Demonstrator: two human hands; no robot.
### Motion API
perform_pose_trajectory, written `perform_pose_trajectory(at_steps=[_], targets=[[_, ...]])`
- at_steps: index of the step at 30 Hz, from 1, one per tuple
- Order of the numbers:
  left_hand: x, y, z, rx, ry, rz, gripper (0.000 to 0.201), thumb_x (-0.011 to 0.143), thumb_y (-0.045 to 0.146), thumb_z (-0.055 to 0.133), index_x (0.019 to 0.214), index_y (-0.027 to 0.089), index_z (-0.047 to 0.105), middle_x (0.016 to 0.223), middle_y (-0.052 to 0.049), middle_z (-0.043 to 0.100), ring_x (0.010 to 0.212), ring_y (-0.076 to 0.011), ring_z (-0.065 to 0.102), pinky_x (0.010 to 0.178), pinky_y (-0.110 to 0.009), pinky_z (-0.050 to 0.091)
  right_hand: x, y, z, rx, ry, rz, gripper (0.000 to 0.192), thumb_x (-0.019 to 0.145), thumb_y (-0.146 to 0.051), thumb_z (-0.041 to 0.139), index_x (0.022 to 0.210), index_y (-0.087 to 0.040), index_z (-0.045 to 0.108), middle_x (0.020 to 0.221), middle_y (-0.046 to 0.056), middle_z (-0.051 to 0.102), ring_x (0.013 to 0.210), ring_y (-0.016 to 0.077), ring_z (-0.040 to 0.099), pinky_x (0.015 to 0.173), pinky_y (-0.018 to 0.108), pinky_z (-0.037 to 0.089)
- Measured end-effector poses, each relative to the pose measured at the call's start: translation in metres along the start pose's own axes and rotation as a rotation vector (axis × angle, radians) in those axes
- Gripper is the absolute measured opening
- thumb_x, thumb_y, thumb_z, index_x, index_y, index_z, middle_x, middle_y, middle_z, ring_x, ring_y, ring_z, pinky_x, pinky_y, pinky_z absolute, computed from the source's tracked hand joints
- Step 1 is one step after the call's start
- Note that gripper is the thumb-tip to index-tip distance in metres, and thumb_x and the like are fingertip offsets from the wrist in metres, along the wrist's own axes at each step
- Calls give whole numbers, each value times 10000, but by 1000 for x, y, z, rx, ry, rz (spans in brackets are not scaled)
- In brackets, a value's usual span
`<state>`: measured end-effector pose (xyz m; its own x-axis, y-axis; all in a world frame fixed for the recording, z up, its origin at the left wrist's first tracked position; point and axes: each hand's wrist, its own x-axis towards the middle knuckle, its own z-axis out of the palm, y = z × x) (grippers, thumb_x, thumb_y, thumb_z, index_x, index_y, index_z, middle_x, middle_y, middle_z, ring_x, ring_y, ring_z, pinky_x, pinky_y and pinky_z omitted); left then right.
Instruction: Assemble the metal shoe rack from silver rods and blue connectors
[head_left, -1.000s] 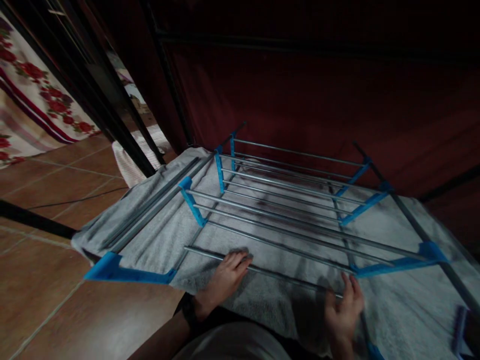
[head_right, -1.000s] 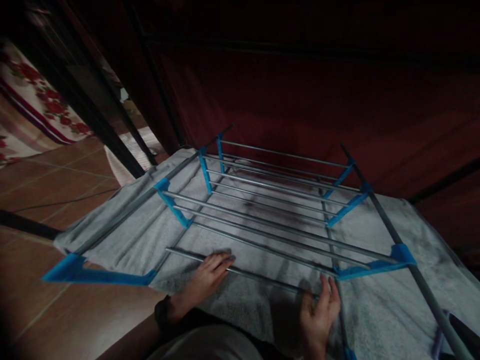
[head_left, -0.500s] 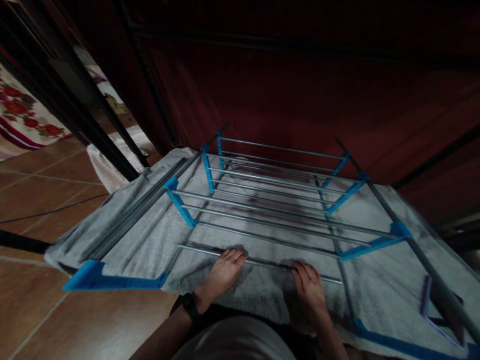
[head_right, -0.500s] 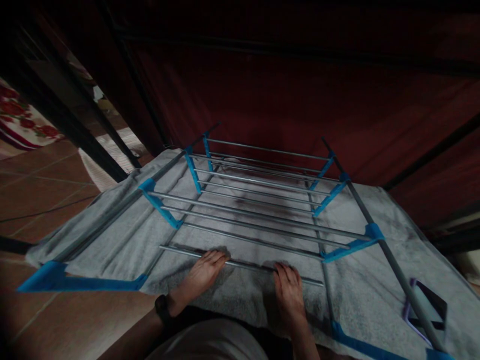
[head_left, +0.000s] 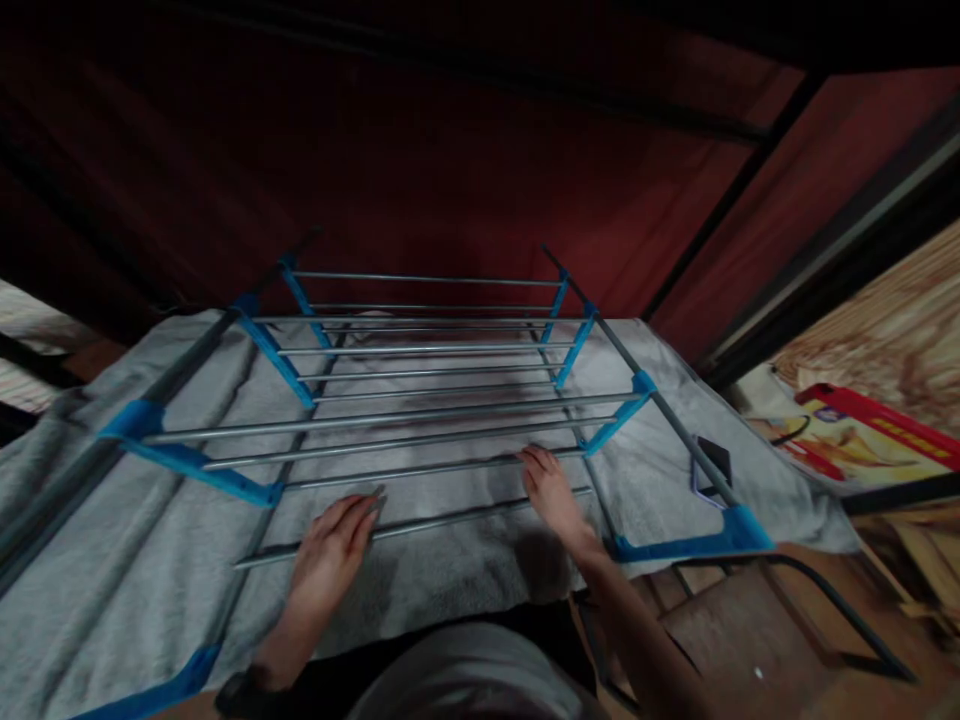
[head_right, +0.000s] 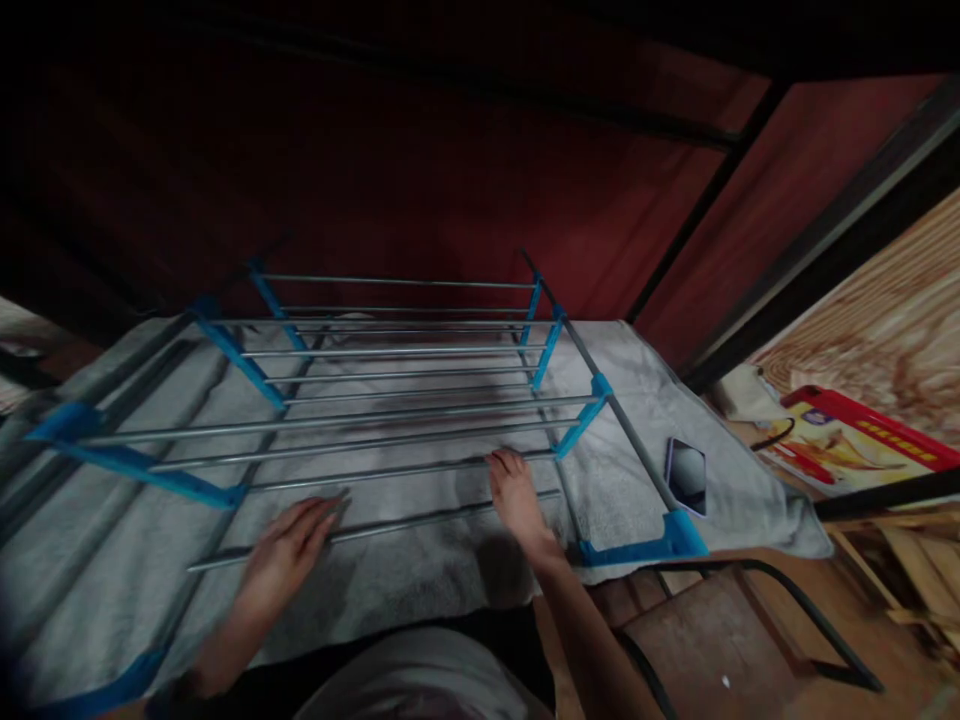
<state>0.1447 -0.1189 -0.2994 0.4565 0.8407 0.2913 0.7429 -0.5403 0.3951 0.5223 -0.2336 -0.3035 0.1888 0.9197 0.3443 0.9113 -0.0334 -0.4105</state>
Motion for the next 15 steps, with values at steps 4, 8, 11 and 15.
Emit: perform_pose_trajectory(at_steps=[4, 8, 11, 15], targets=[[-4, -19, -20, 90, 81, -162, 439, 988, 442, 379, 1089, 200, 731, 1141, -123, 731, 1094, -288, 662, 1040, -455, 513, 21, -19, 13, -72, -170, -51, 361, 990, -106, 502, 1299, -194, 667, 1252, 106, 683, 1187, 255, 594, 1168, 492, 394], [-13, -45, -36, 229, 121, -438, 497, 982, 463, 330, 1080, 156, 708, 1031, -153, 691, 1045, -319, 633, 986, -485, 521, 34, -36, 23, -94, -295, -93, 337, 1012, -151, 518, 1311, -207, 664, 1246, 97, 675, 1145, 239, 595, 1079, 407, 449], [-16, -68, -39, 278, 118, -576, 448, 933, 480, 411, 1079, 146, 671, 1003, -157, 673, 1071, -338, 619, 982, -493, 515, 38, -42, 26, -120, -335, -82, 300, 1024, -175, 517, 1275, -208, 679, 1246, 88, 670, 1135, 233, 595, 1049, 387, 458], [-10, -85, -35, 220, 144, -604, 371, 894, 457, 492, 1111, 177, 603, 1011, -137, 697, 1045, -337, 633, 939, -488, 532, 41, -49, 29, -124, -339, -99, 293, 1031, -170, 506, 1270, -189, 675, 1238, 84, 674, 1140, 226, 601, 1070, 383, 454]])
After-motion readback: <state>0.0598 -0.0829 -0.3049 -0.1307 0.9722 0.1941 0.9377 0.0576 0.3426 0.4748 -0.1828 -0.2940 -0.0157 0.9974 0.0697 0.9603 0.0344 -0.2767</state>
